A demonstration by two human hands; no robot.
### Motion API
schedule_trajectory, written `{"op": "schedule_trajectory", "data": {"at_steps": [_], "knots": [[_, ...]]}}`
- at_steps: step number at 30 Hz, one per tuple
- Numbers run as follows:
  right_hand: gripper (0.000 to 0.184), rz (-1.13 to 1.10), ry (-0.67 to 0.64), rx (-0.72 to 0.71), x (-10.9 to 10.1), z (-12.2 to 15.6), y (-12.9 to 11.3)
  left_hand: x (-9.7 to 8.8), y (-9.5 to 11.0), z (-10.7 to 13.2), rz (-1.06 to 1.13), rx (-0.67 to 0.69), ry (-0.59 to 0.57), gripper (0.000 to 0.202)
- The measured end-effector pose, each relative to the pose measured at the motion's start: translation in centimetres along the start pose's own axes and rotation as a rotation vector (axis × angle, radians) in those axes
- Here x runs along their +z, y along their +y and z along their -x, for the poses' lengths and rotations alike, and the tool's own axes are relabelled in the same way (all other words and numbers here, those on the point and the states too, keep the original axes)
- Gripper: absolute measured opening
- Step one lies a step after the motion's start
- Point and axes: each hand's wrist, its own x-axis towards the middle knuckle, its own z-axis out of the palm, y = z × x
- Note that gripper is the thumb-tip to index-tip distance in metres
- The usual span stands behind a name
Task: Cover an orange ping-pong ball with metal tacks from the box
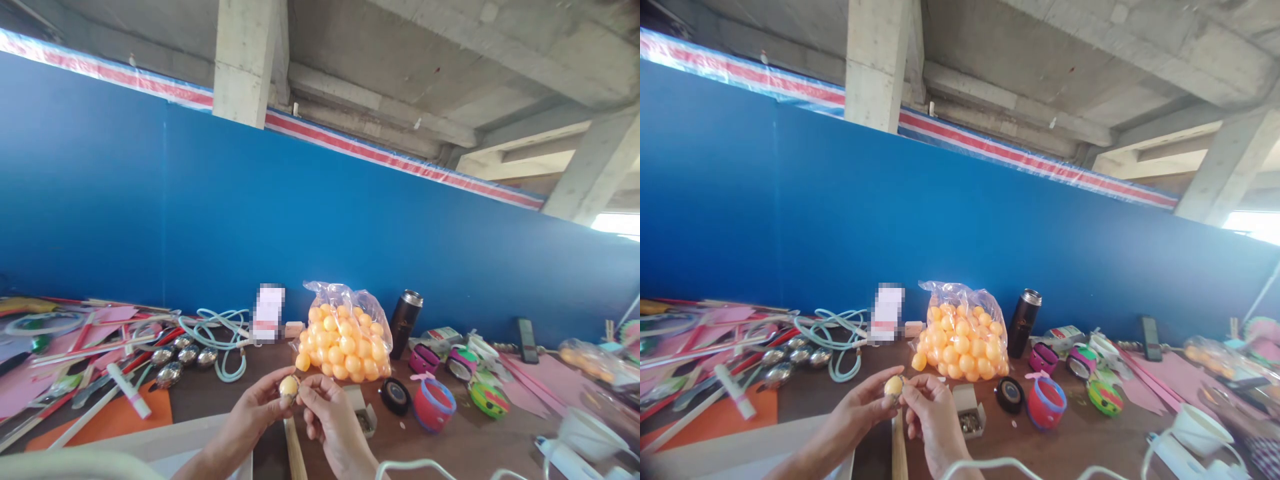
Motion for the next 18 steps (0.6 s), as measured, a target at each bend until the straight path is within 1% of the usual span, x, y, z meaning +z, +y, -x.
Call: {"op": "schedule_trajectory", "data": {"at_steps": [6,12,18], "knots": [[0.024,0.018,-0.013,-0.008,-0.14,-0.04,-0.04,0.16,0.17,0.04,-0.033,-0.009,0.01,0.049],[0.028,0.002,-0.021,0.014,0.06,0.13,-0.29,0.2,0.25,0.09,-0.08,-0.025,0.017,0.052],[0.029,0.041,-0.035,0.046,-0.12,0.11,-0.24,0.36,0.28,0.13,-0.074,-0.029,0.016,0.054]]}}
